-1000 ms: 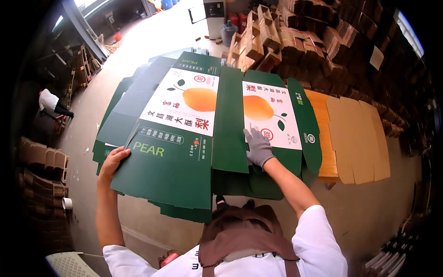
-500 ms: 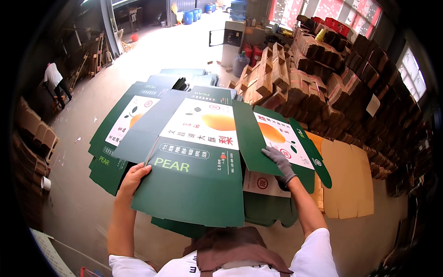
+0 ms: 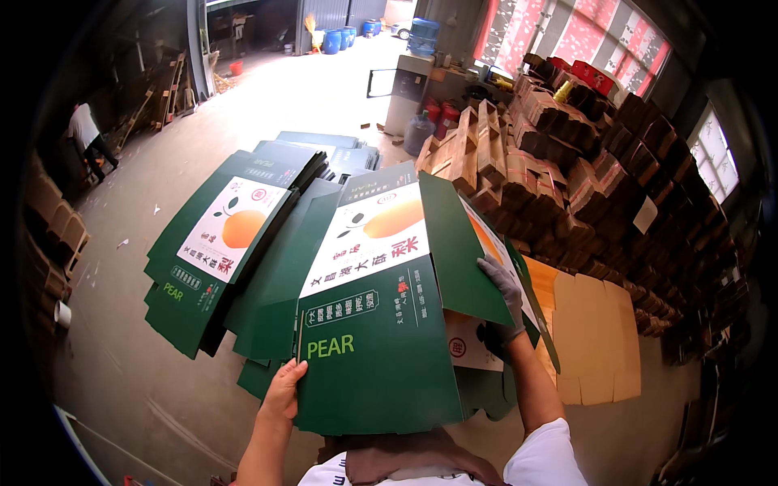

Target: The person repeatedly folds flat green cardboard sheets into pear-branded boxes and stacks them. The task involves folding flaps and aligning edges to form the box shape, then placing each completed box onto a growing stack.

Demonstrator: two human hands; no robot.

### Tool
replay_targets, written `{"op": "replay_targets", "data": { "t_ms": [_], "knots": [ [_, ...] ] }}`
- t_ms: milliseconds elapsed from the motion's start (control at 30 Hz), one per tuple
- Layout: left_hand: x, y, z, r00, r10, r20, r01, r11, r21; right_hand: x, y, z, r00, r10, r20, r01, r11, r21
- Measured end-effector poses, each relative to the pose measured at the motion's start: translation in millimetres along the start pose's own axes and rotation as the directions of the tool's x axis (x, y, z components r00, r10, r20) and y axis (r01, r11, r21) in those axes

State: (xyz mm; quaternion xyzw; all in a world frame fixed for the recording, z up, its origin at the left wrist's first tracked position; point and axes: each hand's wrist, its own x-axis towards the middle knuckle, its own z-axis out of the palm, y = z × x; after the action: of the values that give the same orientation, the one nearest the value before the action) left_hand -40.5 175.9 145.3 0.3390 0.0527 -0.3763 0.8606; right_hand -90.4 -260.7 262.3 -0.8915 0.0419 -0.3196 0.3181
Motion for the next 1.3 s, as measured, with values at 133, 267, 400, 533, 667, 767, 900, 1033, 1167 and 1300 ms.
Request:
{"op": "replay_targets", "data": {
  "t_ms": [133, 267, 400, 533, 667, 767, 900, 1033, 1167, 1300],
  "knots": [
    [6, -29, -10, 0.998, -0.050, -0.043, 0.051, 0.998, 0.026, -11, -4, 15, 1.000, -0.028, 0.000, 0.028, 0.999, -0.030],
    [8, -40, -13, 0.995, -0.094, -0.017, 0.094, 0.995, -0.025, -16, -15, 24, 1.000, -0.007, -0.015, 0.008, 1.000, 0.024],
    [8, -42, -11, 0.997, -0.079, -0.001, 0.078, 0.996, -0.044, -10, -28, 32, 1.000, -0.007, -0.015, 0.008, 0.999, 0.038],
    [12, -50, -13, 0.996, -0.081, 0.045, 0.085, 0.991, -0.108, -7, -35, 45, 1.000, -0.008, -0.016, 0.010, 0.995, 0.095],
    [20, -60, -23, 0.993, -0.078, 0.093, 0.092, 0.982, -0.162, -10, -41, 64, 0.999, -0.037, -0.038, 0.039, 0.997, 0.064],
    [28, -71, -29, 0.991, -0.083, 0.108, 0.104, 0.975, -0.198, -16, -38, 75, 0.998, -0.030, -0.055, 0.033, 0.997, 0.066],
    [31, -77, -35, 0.989, -0.100, 0.108, 0.123, 0.966, -0.226, -22, -32, 87, 0.998, -0.053, -0.046, 0.055, 0.997, 0.049],
    [31, -77, -38, 0.990, -0.097, 0.099, 0.118, 0.965, -0.236, -25, -33, 91, 0.998, -0.036, -0.053, 0.037, 0.999, 0.030],
    [32, -71, -37, 0.991, -0.101, 0.091, 0.120, 0.965, -0.233, -24, -35, 95, 0.997, -0.048, -0.062, 0.049, 0.999, 0.018],
    [31, -71, -40, 0.988, -0.123, 0.089, 0.140, 0.965, -0.224, -22, -39, 95, 0.996, -0.056, -0.069, 0.055, 0.998, -0.014]
  ]
}}
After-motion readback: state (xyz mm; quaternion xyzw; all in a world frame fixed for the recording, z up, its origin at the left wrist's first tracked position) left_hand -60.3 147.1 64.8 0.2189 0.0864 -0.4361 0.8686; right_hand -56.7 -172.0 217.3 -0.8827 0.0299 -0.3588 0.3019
